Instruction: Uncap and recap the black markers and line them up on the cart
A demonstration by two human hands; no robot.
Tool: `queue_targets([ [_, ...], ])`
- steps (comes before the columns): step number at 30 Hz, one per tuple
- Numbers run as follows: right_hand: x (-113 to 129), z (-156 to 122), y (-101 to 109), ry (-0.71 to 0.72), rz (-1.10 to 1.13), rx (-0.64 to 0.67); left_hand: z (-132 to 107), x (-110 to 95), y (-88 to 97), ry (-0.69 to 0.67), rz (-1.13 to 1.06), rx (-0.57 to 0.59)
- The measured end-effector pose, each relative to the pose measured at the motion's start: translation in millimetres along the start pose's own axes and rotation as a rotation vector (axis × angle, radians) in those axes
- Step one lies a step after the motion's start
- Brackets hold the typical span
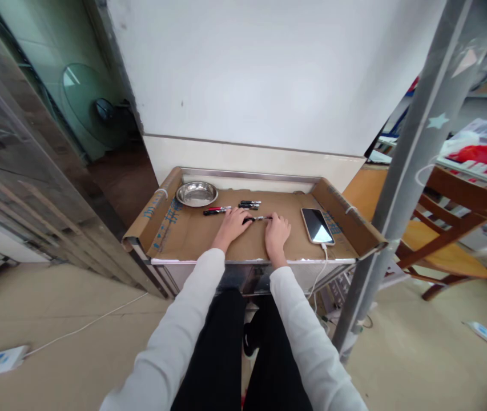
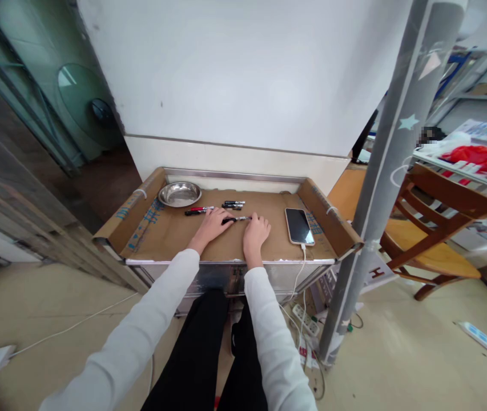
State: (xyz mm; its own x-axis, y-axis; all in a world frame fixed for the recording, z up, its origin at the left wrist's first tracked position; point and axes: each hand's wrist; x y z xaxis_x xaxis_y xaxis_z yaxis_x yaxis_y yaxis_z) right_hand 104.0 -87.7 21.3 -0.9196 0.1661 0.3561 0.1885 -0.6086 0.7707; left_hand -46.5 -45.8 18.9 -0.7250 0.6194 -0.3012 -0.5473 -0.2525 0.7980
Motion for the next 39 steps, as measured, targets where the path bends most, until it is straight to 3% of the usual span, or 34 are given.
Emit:
queue_targets([
  [10, -2, 2, -2, -0.027, 0.035, -0.04, 0, -5, 7.9, -0.021, -0.082, -0.031],
  [16, 0, 5, 0, 0.231, 0.174, 0.061, -1, -5, 10.0, -0.004, -0.094, -0.068],
  [20, 1, 6, -4, 0.468, 0.341, 0.161, -2, -6, 8.7, -0.008, -0.005, -0.081],
  [22, 1, 7, -9, 0.509, 0.361, 0.186, -2, -7, 7.9, 0.016, 0.059, -0.107],
  [25, 1, 8, -16, 0.449, 0.263, 0.187, -5, -10, 8.1, 0.132, 0.161, -0.168],
  [31, 7, 4, -16, 0.262, 0.027, 0.204, -14, -12, 10.1, 0.534, 0.319, -0.208],
  [35, 10, 3, -12, 0.236, -0.043, 0.233, -14, -13, 10.3, 0.608, 0.356, -0.22],
  [39, 14, 6, -13, 0.2, -0.102, 0.278, -12, -13, 11.1, 0.594, 0.333, -0.208],
])
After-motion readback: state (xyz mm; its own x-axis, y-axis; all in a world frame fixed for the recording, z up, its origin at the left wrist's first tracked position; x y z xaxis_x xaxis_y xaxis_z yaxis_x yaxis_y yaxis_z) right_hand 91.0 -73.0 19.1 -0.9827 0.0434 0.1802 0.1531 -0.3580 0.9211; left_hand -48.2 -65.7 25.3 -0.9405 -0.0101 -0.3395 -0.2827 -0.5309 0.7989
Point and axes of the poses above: each hand's wrist, its own z-axis towards the middle knuckle, its own y-axis out of the back of the hand, x = y × z, and after that the axes turned 3 degrees about -x, right-handed
